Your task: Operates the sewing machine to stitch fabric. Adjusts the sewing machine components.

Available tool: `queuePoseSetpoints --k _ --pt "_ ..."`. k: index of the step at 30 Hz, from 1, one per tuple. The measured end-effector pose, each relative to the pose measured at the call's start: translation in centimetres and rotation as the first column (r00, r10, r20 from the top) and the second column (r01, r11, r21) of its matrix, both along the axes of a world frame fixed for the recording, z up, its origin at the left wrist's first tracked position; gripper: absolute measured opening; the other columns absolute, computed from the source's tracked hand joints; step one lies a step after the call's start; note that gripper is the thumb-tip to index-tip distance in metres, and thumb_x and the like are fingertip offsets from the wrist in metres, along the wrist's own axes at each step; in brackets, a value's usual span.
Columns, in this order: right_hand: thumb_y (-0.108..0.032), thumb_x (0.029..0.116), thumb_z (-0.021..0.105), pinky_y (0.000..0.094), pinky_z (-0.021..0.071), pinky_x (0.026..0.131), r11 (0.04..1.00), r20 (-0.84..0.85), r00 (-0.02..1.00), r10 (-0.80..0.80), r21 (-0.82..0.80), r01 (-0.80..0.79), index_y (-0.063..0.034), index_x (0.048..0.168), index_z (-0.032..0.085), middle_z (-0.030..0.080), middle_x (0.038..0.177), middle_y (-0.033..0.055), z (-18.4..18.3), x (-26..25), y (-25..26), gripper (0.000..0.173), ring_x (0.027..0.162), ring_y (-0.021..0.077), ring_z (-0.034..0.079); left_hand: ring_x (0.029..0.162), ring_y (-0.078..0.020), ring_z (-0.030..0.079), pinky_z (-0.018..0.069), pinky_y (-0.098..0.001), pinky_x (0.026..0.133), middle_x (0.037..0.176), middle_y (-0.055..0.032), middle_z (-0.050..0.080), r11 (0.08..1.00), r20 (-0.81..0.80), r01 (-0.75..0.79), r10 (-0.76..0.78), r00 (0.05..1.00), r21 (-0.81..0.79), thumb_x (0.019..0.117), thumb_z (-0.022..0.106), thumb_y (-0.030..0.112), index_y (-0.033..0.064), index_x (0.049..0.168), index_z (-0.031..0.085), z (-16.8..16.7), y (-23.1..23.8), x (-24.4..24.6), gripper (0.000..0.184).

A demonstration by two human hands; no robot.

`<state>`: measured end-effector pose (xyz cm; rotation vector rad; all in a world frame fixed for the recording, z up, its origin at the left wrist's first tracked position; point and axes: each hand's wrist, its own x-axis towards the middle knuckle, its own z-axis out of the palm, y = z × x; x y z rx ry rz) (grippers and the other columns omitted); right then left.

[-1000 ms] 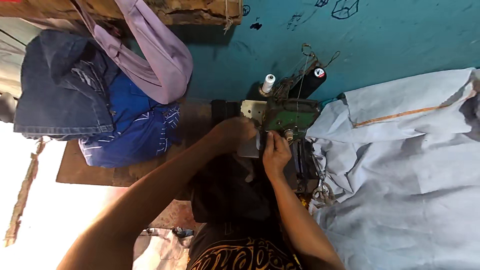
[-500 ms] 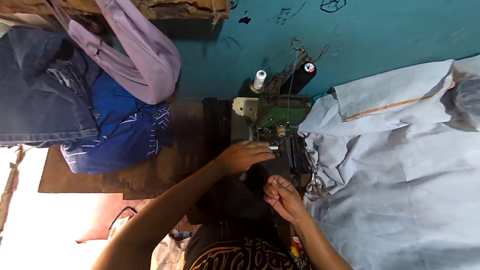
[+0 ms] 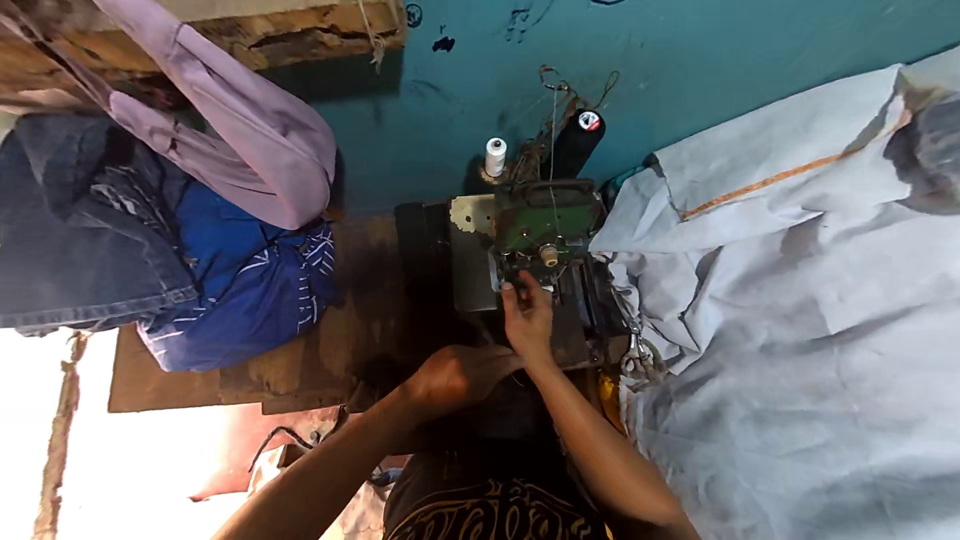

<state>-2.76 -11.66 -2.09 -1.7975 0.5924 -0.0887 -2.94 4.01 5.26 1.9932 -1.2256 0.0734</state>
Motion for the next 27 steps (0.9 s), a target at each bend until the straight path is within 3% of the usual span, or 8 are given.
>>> queuePoseSetpoints --k 4,7,10,14,16,18,20,27 --pt "-0.022 0.0929 0.075 0.0293 0.052 0.084 0.996 0.139 0.989 -0.051 -0.06 0.06 -0.0028 0.113 0.075 0.058 0.112 0.0158 -2.4 1.4 -0.2 0.028 0.1 0.019 0.058 0.074 -0.0193 0.072 0.0591 -0.0313 0.07 0.08 -0.0108 0.073 0.989 0.051 -0.147 0.148 0.988 -0.016 0.1022 0.06 0.02 0.0002 0.097 0.076 -1.5 0.6 1.5 0.026" --pt "-0.015 0.0939 0.07 0.0325 0.0511 0.086 0.993 0.189 0.98 0.067 -0.107 -0.047 -0.002 0.1 0.074 0.057 0.109 0.0146 -1.8 0.6 -1.0 0.015 0.103 0.0211 0.056 0.104 -0.0197 0.073 0.0581 -0.0322 0.093 0.115 -0.0094 0.075 0.993 0.148 -0.118 0.113 0.983 0.026 0.1001 0.058 0.006 0.0064 0.116 0.075 -4.0 -0.1 3.0 0.023" --pt "-0.016 0.0976 0.063 0.034 0.0528 0.09 0.917 0.128 0.915 0.384 -0.166 -0.362 0.0008 0.1 0.073 0.061 0.108 0.0168 2.2 -2.0 -3.0 0.02 0.102 0.0211 0.06 0.103 -0.0236 0.071 0.057 -0.0373 0.088 0.128 -0.0059 0.071 0.986 0.168 -0.054 0.027 0.985 0.159 0.1001 0.054 0.005 0.0112 0.128 0.069 -5.2 -1.3 5.7 0.032" --pt "-0.016 0.1019 0.052 0.0272 0.0505 0.084 0.847 -0.035 0.849 0.527 -0.059 -0.529 0.0052 0.106 0.066 0.06 0.109 0.0165 4.2 -3.8 -8.7 0.025 0.096 0.0138 0.059 0.095 -0.0278 0.07 0.0573 -0.0429 0.086 0.101 -0.0102 0.072 0.977 0.091 0.014 -0.033 0.995 0.211 0.1047 0.054 0.019 0.0068 0.11 0.073 -6.6 -1.2 7.4 0.023" --pt "-0.017 0.1049 0.05 0.0313 0.0542 0.09 0.866 -0.142 0.863 0.484 -0.068 -0.496 0.006 0.116 0.062 0.062 0.116 0.0169 2.6 -5.1 -12.8 0.028 0.102 0.0159 0.063 0.097 -0.0292 0.072 0.0581 -0.0438 0.089 0.1 -0.0129 0.073 0.979 0.108 -0.008 -0.014 0.994 0.202 0.1027 0.056 0.014 0.0039 0.105 0.074 -6.9 -0.6 7.0 0.02" --pt "-0.018 0.1049 0.054 0.0452 0.0544 0.097 0.857 -0.338 0.887 0.316 -0.299 -0.42 0.0064 0.13 0.058 0.062 0.126 0.0251 0.0 -7.0 -16.9 0.035 0.113 0.0314 0.065 0.097 -0.0303 0.072 0.0587 -0.0428 0.088 0.1 -0.0143 0.074 0.975 0.105 -0.069 0.047 0.993 0.21 0.0997 0.058 0.011 0.002 0.104 0.075 -7.1 0.1 6.2 0.019" --pt "-0.015 0.1003 0.06 0.0597 0.0458 0.105 0.803 -0.585 0.807 0.077 -0.444 -0.398 0.0091 0.134 0.056 0.056 0.134 0.0342 -1.5 -8.3 -19.6 0.041 0.125 0.0481 0.056 0.098 -0.0321 0.072 0.0591 -0.0439 0.087 0.1 -0.0157 0.074 0.967 0.047 -0.128 0.12 0.992 0.222 0.0977 0.061 0.008 0.0013 0.103 0.076 -7.5 0.7 5.4 0.018" --pt "-0.02 0.0983 0.066 0.0604 0.0397 0.11 0.77 -0.758 0.651 0.039 -0.392 -0.503 0.0054 0.139 0.055 0.053 0.138 0.0342 -3.6 -8.4 -22.8 0.049 0.132 0.0496 0.05 0.106 -0.0334 0.069 0.0577 -0.0462 0.089 0.108 -0.017 0.071 0.932 -0.108 -0.263 0.296 0.949 0.251 0.0993 0.063 0.013 0.0042 0.106 0.078 -7.6 1.1 4.2 0.018"
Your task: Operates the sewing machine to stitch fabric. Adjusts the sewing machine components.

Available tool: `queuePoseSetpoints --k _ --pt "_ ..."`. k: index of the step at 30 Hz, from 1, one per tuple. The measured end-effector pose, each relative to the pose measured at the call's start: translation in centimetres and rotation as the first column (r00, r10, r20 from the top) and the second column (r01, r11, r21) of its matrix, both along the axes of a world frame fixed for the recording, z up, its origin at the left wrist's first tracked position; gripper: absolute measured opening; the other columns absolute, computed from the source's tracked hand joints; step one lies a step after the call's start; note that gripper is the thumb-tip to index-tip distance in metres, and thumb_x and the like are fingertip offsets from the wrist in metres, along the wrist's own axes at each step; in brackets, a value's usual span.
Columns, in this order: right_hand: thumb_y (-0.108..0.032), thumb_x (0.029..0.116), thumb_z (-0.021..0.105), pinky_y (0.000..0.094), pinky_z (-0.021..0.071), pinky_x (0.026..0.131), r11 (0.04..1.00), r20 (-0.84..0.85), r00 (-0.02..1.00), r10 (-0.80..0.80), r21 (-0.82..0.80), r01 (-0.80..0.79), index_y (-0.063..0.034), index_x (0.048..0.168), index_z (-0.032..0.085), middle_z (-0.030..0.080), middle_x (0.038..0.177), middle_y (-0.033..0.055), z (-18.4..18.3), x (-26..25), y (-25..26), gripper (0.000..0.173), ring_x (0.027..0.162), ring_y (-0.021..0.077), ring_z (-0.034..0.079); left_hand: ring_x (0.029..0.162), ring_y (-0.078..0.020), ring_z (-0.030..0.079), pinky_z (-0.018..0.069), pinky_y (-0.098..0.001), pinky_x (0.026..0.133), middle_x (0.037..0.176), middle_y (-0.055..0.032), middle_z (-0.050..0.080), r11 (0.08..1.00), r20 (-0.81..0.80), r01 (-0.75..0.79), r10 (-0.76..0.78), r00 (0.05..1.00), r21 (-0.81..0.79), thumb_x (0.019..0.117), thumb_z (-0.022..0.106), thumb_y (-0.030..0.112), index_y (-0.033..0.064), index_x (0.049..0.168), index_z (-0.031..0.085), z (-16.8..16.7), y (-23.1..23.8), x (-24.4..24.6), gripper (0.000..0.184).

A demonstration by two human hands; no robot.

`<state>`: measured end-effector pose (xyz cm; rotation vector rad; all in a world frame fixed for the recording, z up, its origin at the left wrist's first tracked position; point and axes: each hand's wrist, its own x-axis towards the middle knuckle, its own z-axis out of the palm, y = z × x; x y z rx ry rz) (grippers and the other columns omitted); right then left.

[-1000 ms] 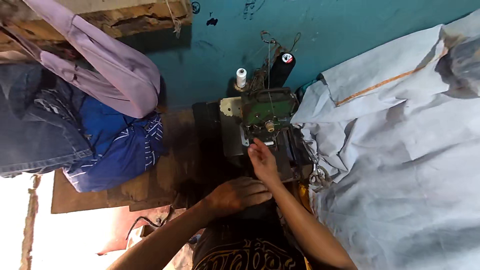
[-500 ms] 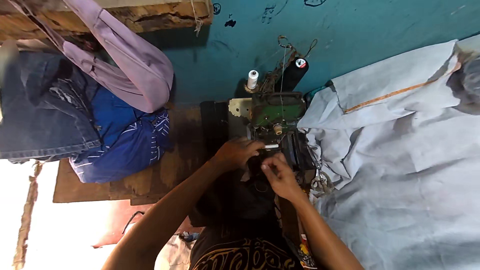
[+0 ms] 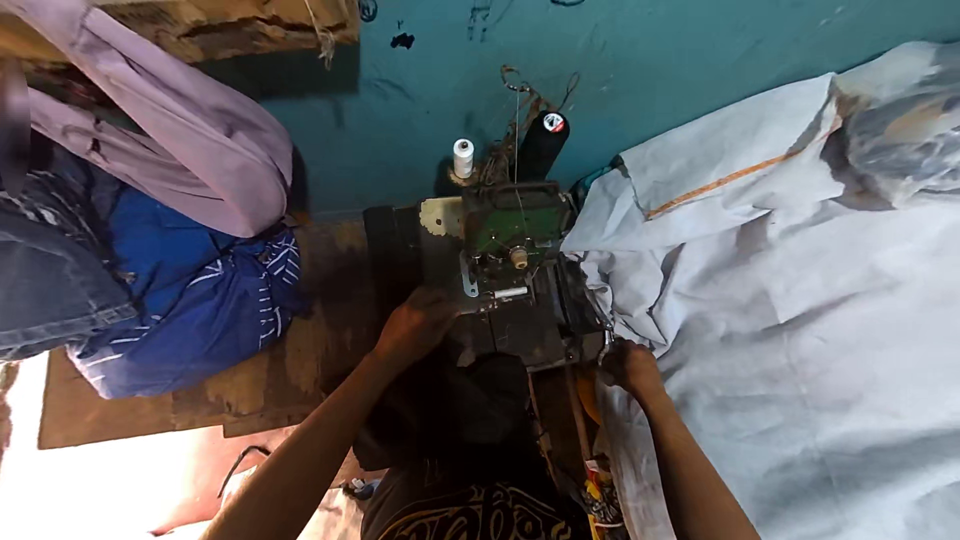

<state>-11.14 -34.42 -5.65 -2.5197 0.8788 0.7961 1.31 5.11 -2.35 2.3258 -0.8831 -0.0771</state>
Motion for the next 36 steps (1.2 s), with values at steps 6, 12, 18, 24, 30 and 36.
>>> queuePoseSetpoints --k 6,12,18,24,30,36 --pt "-0.012 0.1038 0.054 0.0332 0.0551 0.071 0.819 0.178 0.915 -0.361 0.529 0.221 0.0053 0.121 0.057 0.061 0.092 0.0103 2.5 -3.1 3.3 0.025 0.076 0.0141 0.061 0.105 -0.0362 0.069 0.0586 -0.0468 0.087 0.11 -0.0181 0.072 0.999 0.087 -0.013 0.009 0.996 0.048 0.1026 0.057 0.013 0.0003 0.107 0.074 -0.4 -0.2 -0.5 0.022" --pt "-0.034 0.0895 0.074 0.0195 0.0563 0.063 0.408 0.284 0.865 -0.413 0.907 -0.103 -0.012 0.11 0.064 0.066 0.08 -0.012 5.5 -7.7 14.8 0.032 0.068 -0.0016 0.063 0.106 -0.0332 0.069 0.0569 -0.043 0.091 0.109 -0.0155 0.073 0.999 0.108 -0.017 0.022 0.994 -0.04 0.1014 0.057 0.014 0.0006 0.104 0.075 -1.2 -0.2 -0.4 0.023" --pt "-0.079 0.0829 0.058 0.0157 0.0505 0.055 0.086 0.111 0.936 -0.333 0.992 -0.088 -0.017 0.105 0.061 0.06 0.072 -0.0129 5.0 -5.2 17.9 0.066 0.059 -0.002 0.058 0.101 -0.0311 0.07 0.0566 -0.0398 0.09 0.101 -0.0147 0.073 0.997 0.161 -0.026 0.037 0.986 -0.07 0.099 0.059 0.014 0.0011 0.101 0.075 -0.6 -0.4 -0.4 0.02" --pt "-0.072 0.0884 0.06 0.0164 0.0498 0.053 0.113 0.189 0.881 -0.433 0.981 -0.155 -0.0144 0.1 0.059 0.058 0.07 -0.0124 3.7 -1.0 19.5 0.059 0.056 -0.001 0.056 0.097 -0.0302 0.071 0.0592 -0.0401 0.085 0.1 -0.0155 0.073 0.995 0.166 -0.064 0.076 0.983 -0.075 0.0974 0.063 0.013 0.0016 0.099 0.076 -1.0 -0.6 -0.7 0.018" --pt "-0.065 0.0869 0.068 0.0142 0.0459 0.049 0.118 0.207 0.871 -0.446 0.978 -0.173 -0.0184 0.094 0.058 0.055 0.065 -0.0159 3.4 -0.3 20.1 0.048 0.051 -0.0041 0.052 0.098 -0.0288 0.072 0.0588 -0.0372 0.085 0.101 -0.0138 0.074 0.991 0.206 -0.079 0.1 0.974 -0.107 0.0975 0.062 0.014 0.0028 0.097 0.077 -1.7 -1.0 -0.6 0.019" --pt "-0.025 0.0985 0.064 0.0146 0.0479 0.052 0.545 0.516 0.657 -0.549 0.818 -0.186 -0.0103 0.093 0.063 0.057 0.067 -0.0144 2.9 -2.0 18.1 0.016 0.055 -0.0062 0.053 0.099 -0.0276 0.071 0.0583 -0.0374 0.087 0.099 -0.0129 0.074 0.987 0.19 -0.1 0.123 0.974 -0.129 0.0978 0.061 0.015 0.0041 0.098 0.077 -2.3 -0.8 -0.8 0.02"
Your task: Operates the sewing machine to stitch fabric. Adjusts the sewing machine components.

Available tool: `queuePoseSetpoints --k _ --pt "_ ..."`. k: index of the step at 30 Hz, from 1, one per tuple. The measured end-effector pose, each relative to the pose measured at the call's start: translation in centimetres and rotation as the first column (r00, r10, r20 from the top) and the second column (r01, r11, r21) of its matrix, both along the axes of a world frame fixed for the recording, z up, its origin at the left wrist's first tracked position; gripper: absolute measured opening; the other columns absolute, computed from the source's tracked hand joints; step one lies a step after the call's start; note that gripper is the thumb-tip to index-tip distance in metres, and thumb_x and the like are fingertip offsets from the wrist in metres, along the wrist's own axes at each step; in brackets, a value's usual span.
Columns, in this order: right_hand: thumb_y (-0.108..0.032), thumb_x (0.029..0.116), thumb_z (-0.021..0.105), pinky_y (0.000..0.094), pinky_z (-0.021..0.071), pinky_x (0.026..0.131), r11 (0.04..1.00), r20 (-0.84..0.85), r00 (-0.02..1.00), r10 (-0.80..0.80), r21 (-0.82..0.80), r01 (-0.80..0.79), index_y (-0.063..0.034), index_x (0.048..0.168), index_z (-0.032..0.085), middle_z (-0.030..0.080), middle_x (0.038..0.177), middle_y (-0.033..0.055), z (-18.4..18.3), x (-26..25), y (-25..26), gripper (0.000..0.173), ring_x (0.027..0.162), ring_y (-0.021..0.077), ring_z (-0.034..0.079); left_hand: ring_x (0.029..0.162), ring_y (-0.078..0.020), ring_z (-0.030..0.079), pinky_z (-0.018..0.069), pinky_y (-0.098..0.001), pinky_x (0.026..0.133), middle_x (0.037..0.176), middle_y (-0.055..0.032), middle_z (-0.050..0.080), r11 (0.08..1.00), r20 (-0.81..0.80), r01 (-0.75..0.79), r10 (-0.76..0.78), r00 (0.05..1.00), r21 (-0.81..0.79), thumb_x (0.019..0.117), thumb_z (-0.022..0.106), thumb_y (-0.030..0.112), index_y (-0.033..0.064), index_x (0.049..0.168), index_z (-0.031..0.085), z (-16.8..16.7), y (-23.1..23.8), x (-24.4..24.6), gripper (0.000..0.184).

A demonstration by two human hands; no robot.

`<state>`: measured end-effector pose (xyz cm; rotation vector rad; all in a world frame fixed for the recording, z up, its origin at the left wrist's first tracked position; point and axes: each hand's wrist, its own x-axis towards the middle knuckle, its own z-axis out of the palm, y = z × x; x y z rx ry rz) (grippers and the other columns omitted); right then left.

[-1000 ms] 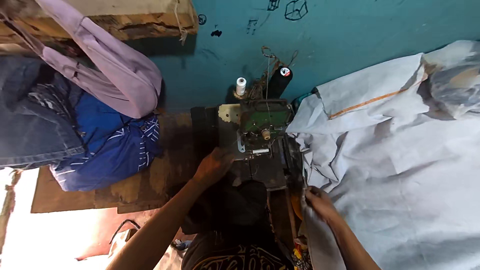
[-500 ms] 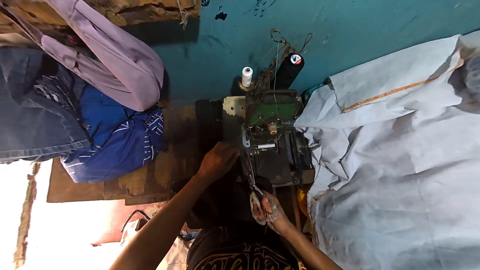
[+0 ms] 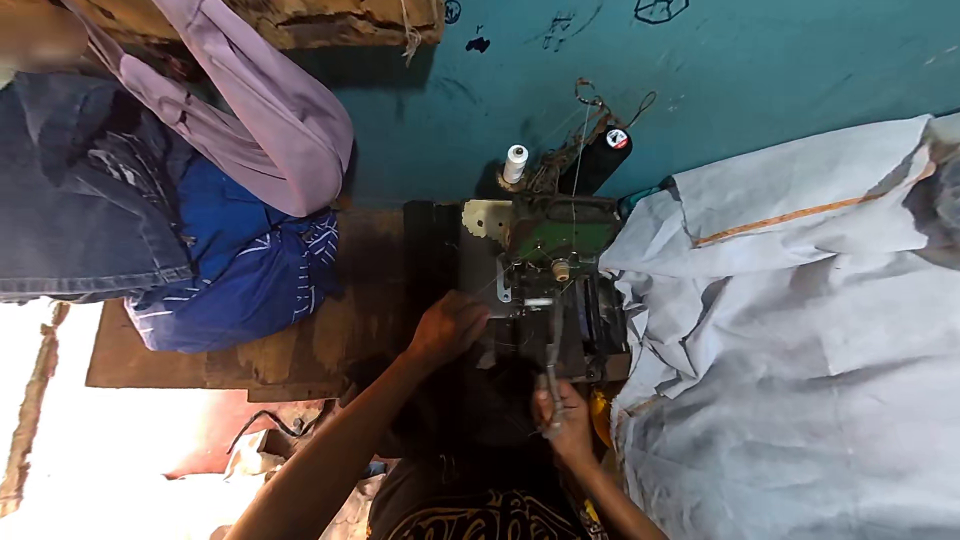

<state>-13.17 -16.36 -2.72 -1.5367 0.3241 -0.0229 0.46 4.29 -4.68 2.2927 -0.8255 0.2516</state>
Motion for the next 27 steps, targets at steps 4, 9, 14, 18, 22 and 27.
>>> queuePoseSetpoints --k 4,9,14,18,22,27 --pt "-0.024 0.0973 0.069 0.0406 0.0567 0.069 0.716 -0.156 0.955 -0.254 -0.694 0.077 0.0098 0.112 0.064 0.068 0.084 0.0149 -1.2 0.8 -8.8 0.037 0.071 0.021 0.065 0.11 -0.03 0.069 0.0534 -0.0416 0.097 0.099 -0.0111 0.076 0.998 0.12 0.004 0.003 0.993 -0.062 0.0995 0.06 0.017 0.0051 0.096 0.077 -0.2 -0.5 -1.0 0.021" --pt "-0.022 0.097 0.069 0.0674 0.05 0.091 0.496 -0.462 0.857 -0.226 -0.812 -0.307 0.0044 0.138 0.054 0.068 0.113 0.0296 -3.2 1.4 -18.1 0.051 0.104 0.05 0.067 0.099 -0.0296 0.072 0.0557 -0.0385 0.092 0.091 -0.0126 0.075 0.988 0.088 -0.038 0.052 0.995 -0.151 0.097 0.062 0.013 0.0027 0.095 0.077 2.3 -2.4 -3.3 0.019" --pt "-0.016 0.1027 0.057 0.0657 0.0442 0.102 0.413 -0.681 0.71 -0.18 -0.707 -0.573 0.0028 0.13 0.063 0.063 0.128 0.0313 -0.1 4.4 -14.9 0.033 0.122 0.0498 0.059 0.091 -0.0308 0.073 0.0577 -0.0413 0.086 0.091 -0.0139 0.076 0.982 -0.087 -0.112 0.099 0.991 -0.155 0.0952 0.062 0.015 0.0036 0.092 0.078 5.1 -3.2 -5.8 0.019" --pt "-0.01 0.0986 0.061 0.0495 0.0588 0.081 0.443 0.025 0.953 0.303 -0.889 -0.117 0.0068 0.13 0.064 0.07 0.107 0.0262 2.6 6.1 -6.1 0.036 0.092 0.0376 0.071 0.083 -0.0281 0.071 0.0564 -0.0391 0.079 0.086 -0.0118 0.074 0.965 -0.134 -0.127 0.098 0.986 -0.23 0.0941 0.064 0.015 0.0044 0.09 0.077 5.9 -3.6 -7.1 0.018" --pt "-0.018 0.0973 0.064 0.0393 0.059 0.071 0.532 0.199 0.795 0.573 -0.828 -0.176 -0.0053 0.116 0.076 0.065 0.101 0.0211 1.2 9.6 -0.7 0.026 0.08 0.0281 0.067 0.085 -0.0253 0.073 0.0576 -0.0374 0.081 0.09 -0.0124 0.075 0.924 -0.215 -0.2 0.134 0.967 -0.327 0.0941 0.064 0.015 0.0039 0.091 0.077 6.4 -4.3 -6.1 0.017" --pt "-0.013 0.0969 0.062 0.025 0.0569 0.072 0.632 0.267 0.863 0.428 -0.771 -0.074 0.0058 0.099 0.075 0.064 0.09 0.0187 -1.4 9.6 0.1 0.023 0.077 0.0181 0.065 0.094 -0.0283 0.063 0.0437 -0.0508 0.086 0.098 -0.0076 0.071 0.796 -0.281 -0.569 0.508 0.814 -0.208 0.0947 0.069 0.023 0.0138 0.096 0.081 1.7 -6.5 -1.6 0.015"
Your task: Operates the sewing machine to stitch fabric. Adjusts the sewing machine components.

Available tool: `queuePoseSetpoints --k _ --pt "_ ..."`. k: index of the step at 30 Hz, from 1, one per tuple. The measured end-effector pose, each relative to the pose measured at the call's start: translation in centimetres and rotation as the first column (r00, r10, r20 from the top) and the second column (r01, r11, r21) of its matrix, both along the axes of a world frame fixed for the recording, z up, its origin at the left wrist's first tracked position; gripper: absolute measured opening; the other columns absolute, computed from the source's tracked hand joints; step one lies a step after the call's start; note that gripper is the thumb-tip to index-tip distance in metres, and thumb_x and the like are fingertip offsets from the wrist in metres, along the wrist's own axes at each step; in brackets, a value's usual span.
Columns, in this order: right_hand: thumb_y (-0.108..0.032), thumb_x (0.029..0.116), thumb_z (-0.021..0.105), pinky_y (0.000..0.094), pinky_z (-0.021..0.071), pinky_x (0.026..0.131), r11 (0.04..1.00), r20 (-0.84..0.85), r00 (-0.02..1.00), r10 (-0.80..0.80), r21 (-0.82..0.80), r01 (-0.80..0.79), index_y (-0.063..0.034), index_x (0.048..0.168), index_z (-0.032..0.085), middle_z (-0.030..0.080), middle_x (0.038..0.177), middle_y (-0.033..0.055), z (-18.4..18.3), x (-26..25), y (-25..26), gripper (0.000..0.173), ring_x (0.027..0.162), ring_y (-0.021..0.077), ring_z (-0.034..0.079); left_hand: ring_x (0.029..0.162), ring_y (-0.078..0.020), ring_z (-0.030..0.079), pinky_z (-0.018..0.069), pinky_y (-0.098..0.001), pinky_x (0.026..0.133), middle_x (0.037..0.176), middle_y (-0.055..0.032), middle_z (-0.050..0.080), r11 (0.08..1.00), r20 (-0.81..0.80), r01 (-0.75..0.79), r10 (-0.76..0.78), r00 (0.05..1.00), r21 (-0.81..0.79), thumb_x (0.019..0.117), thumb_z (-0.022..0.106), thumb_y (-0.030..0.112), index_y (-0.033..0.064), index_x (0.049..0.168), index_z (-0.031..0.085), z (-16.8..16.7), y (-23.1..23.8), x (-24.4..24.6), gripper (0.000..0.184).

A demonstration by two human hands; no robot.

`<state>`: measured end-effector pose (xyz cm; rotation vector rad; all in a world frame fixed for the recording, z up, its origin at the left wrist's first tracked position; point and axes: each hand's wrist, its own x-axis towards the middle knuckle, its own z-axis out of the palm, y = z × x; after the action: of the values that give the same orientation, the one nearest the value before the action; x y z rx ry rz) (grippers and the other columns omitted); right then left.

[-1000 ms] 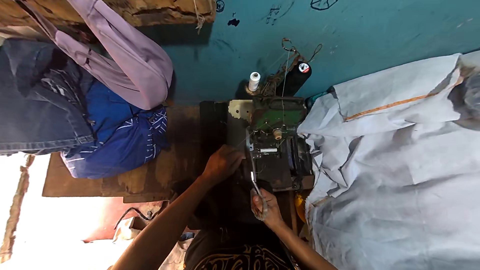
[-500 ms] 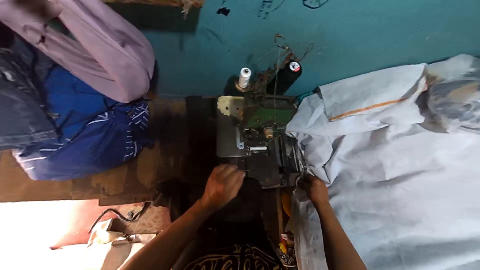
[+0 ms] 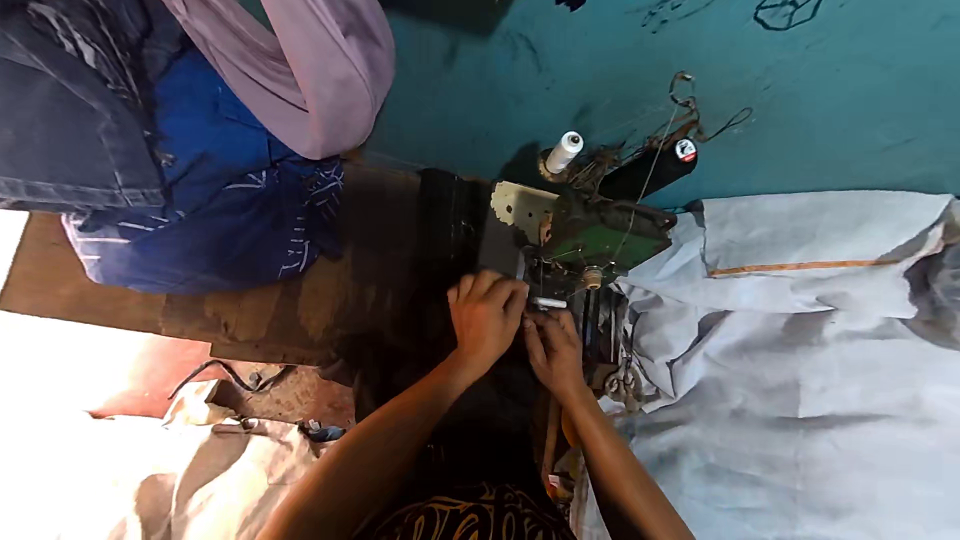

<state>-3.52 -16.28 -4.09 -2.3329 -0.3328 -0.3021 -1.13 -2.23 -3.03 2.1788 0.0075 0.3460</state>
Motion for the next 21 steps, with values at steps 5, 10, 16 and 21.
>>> queuePoseSetpoints --k 5,10,16,21 --pt "-0.011 0.0958 0.06 0.0255 0.0561 0.073 0.998 -0.008 0.999 -0.052 0.023 0.052 0.0114 0.125 0.064 0.063 0.097 0.021 -1.7 -1.4 -0.3 0.038 0.078 0.0166 0.064 0.09 -0.0277 0.06 0.0394 -0.0484 0.084 0.084 -0.0038 0.068 0.991 0.005 -0.099 0.099 0.995 0.09 0.0934 0.069 0.026 0.0177 0.093 0.082 -1.8 -2.1 2.1 0.015" --pt "-0.012 0.1032 0.05 0.0446 0.0516 0.098 0.932 0.146 0.926 -0.347 -0.051 0.358 0.0158 0.143 0.038 0.056 0.126 0.0356 -3.3 1.7 -6.5 0.05 0.113 0.036 0.061 0.089 -0.0262 0.061 0.0393 -0.0475 0.083 0.081 -0.0017 0.069 0.986 0.018 -0.136 0.135 0.991 0.095 0.0904 0.072 0.025 0.0194 0.089 0.083 -2.1 -2.5 2.3 0.013" --pt "-0.009 0.0984 0.05 0.0506 0.0471 0.105 0.906 -0.252 0.871 -0.423 -0.152 0.396 0.0121 0.132 0.055 0.064 0.123 0.0302 -2.5 8.8 -10.2 0.04 0.12 0.0356 0.063 0.088 -0.0248 0.059 0.0374 -0.0462 0.083 0.079 -0.0004 0.067 0.987 0.0 -0.129 0.13 0.992 0.092 0.0897 0.072 0.025 0.0205 0.089 0.083 -1.8 -2.3 2.3 0.012" --pt "-0.012 0.0958 0.058 0.0497 0.0449 0.108 0.892 -0.265 0.853 -0.449 -0.188 0.411 0.0117 0.134 0.054 0.063 0.125 0.0292 -2.3 9.1 -9.9 0.045 0.124 0.034 0.061 0.089 -0.0266 0.06 0.0381 -0.0487 0.084 0.081 -0.0014 0.068 0.989 -0.005 -0.119 0.12 0.993 0.093 0.0899 0.072 0.025 0.0202 0.09 0.083 -1.9 -2.3 2.3 0.012"
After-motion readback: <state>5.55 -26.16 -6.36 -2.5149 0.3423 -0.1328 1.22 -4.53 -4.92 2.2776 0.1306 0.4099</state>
